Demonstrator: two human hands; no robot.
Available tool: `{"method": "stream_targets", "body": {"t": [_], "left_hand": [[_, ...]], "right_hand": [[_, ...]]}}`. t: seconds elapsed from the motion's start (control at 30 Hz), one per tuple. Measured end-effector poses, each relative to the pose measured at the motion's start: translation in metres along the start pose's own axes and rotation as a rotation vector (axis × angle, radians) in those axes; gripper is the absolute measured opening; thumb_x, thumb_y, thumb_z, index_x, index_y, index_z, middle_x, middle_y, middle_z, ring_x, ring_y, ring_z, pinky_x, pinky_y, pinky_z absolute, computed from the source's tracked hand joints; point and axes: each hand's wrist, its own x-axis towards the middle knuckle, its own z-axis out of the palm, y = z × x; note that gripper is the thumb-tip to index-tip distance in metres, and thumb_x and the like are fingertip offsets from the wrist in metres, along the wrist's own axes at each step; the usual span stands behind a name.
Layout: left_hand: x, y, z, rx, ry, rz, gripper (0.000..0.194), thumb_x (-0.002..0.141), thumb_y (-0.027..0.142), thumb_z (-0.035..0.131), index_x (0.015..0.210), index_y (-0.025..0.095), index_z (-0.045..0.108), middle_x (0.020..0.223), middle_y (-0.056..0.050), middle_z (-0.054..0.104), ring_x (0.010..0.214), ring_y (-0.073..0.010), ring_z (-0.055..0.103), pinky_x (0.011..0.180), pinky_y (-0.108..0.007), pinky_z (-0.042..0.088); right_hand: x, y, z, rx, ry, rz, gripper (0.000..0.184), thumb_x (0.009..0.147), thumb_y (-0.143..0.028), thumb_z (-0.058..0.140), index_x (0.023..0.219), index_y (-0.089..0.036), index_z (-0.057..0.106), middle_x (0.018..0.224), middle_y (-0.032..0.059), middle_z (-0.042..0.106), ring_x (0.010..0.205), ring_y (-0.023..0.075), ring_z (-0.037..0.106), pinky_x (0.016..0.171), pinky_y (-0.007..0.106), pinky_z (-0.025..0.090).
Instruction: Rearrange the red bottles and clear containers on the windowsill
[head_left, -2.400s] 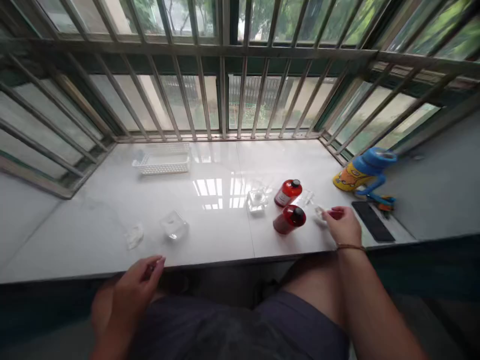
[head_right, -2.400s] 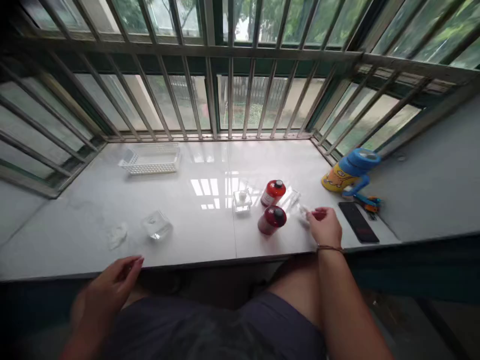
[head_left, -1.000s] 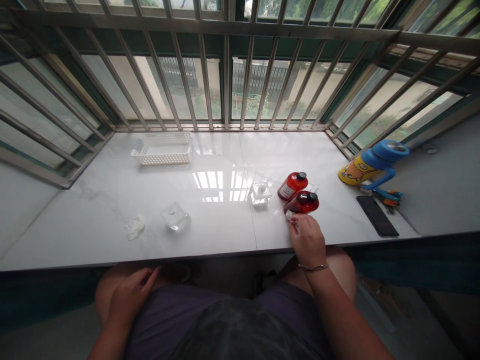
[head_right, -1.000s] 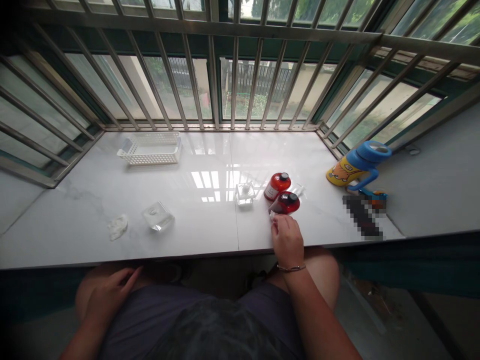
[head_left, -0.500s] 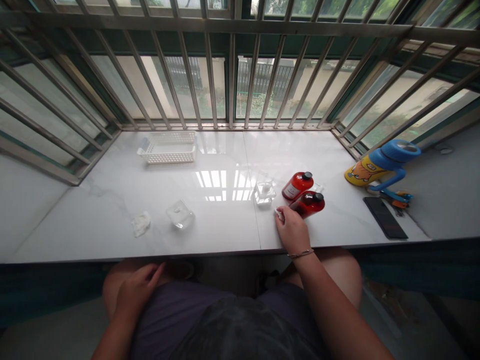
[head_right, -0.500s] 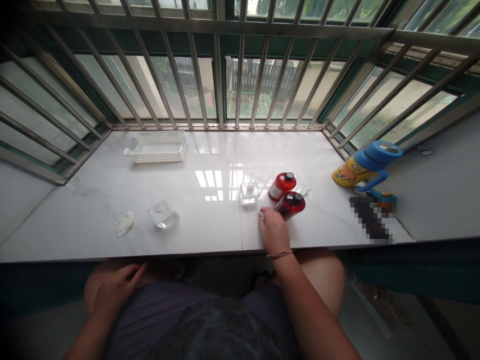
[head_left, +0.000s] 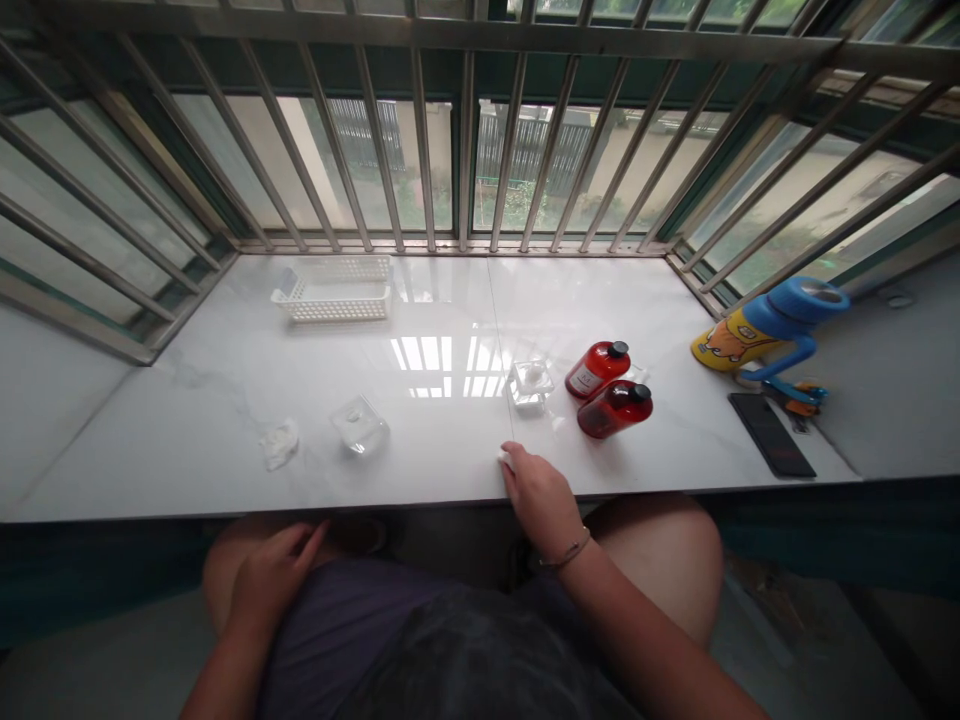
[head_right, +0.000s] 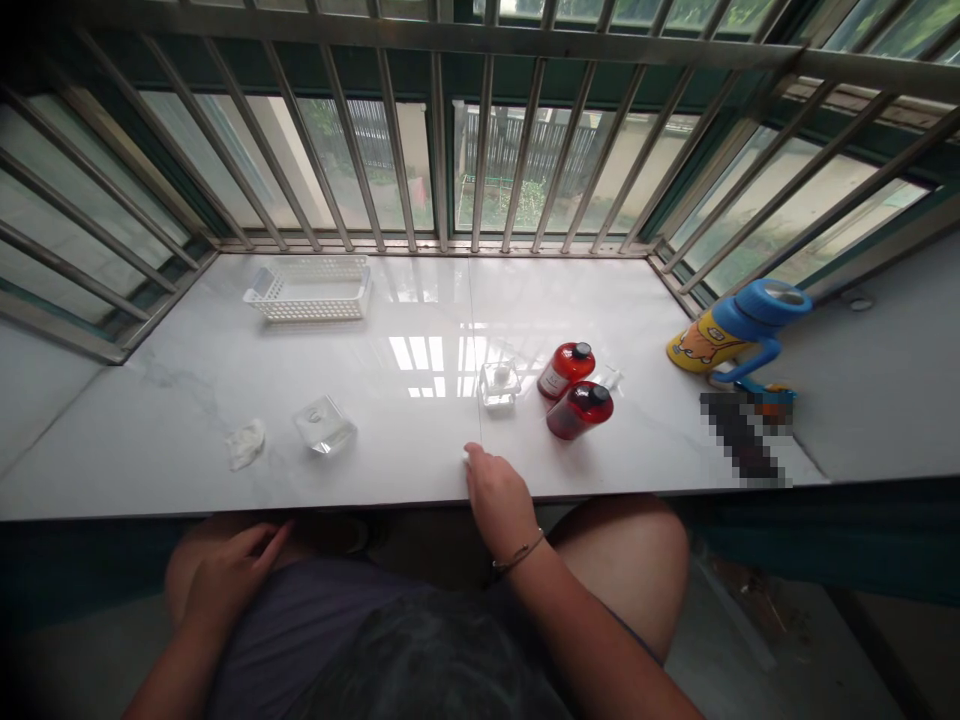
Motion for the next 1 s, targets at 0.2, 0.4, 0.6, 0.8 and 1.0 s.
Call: {"method": "stream_targets", "body": {"t": [0.2,0.4,0.6,0.8,1.0], "left_hand": [[0.001,0.001,0.0,0.004,0.003,-0.027,0.049,0.101,0.06,0.048,0.088,0.024,0.079,0.086,-0.005,0.083,0.075,-0.0237,0.078,0.064,-0.028,0.053],[0.0,0.001,0.001,-0.01,0.005,-0.075,0.048,0.1,0.06,0.05,0.086,0.023,0.078,0.086,-0.005,0.083,0.075,-0.0225,0.078,0.064,-0.027,0.052],[0.0,0.002,0.002,0.006,-0.01,-0.071,0.048,0.099,0.059,0.049,0.088,0.024,0.079,0.085,-0.006,0.083,0.073,-0.0238,0.078,0.063,-0.028,0.052],[0.0,0.001,0.003,0.037,-0.012,-0.053,0.052,0.1,0.06,0.045,0.088,0.024,0.08,0.087,-0.007,0.084,0.072,-0.0243,0.077,0.06,-0.029,0.051],[0.0,-0.002,0.003,0.026,-0.009,-0.029,0.049,0.101,0.058,0.048,0.087,0.023,0.079,0.086,-0.006,0.083,0.075,-0.0248,0.079,0.064,-0.029,0.052]], "right_hand": [[0.004,-0.033,-0.009,0.429,-0.139,0.097,0.03,0.103,-0.026,0.059,0.133,-0.026,0.057,0.09,0.0012,0.077,0.076,0.0208,0.074,0.069,0.03,0.055],[0.025,0.026,-0.019,0.338,0.001,0.245,0.04,0.096,-0.032,0.065,0.133,-0.021,0.057,0.119,0.0131,0.076,0.086,0.0242,0.075,0.079,0.039,0.061],[0.019,0.051,-0.026,0.208,0.155,0.17,0.026,0.1,-0.03,0.061,0.124,-0.02,0.063,0.107,0.0114,0.075,0.092,0.0268,0.072,0.086,0.042,0.06],[0.013,0.011,-0.009,0.162,0.001,-0.037,0.014,0.103,-0.026,0.06,0.116,-0.022,0.066,0.108,0.0098,0.076,0.099,0.0282,0.068,0.09,0.043,0.057],[0.015,0.011,-0.003,0.101,0.021,-0.038,0.017,0.107,-0.019,0.048,0.106,-0.024,0.065,0.095,0.0071,0.073,0.09,0.0263,0.065,0.083,0.039,0.052]]}}
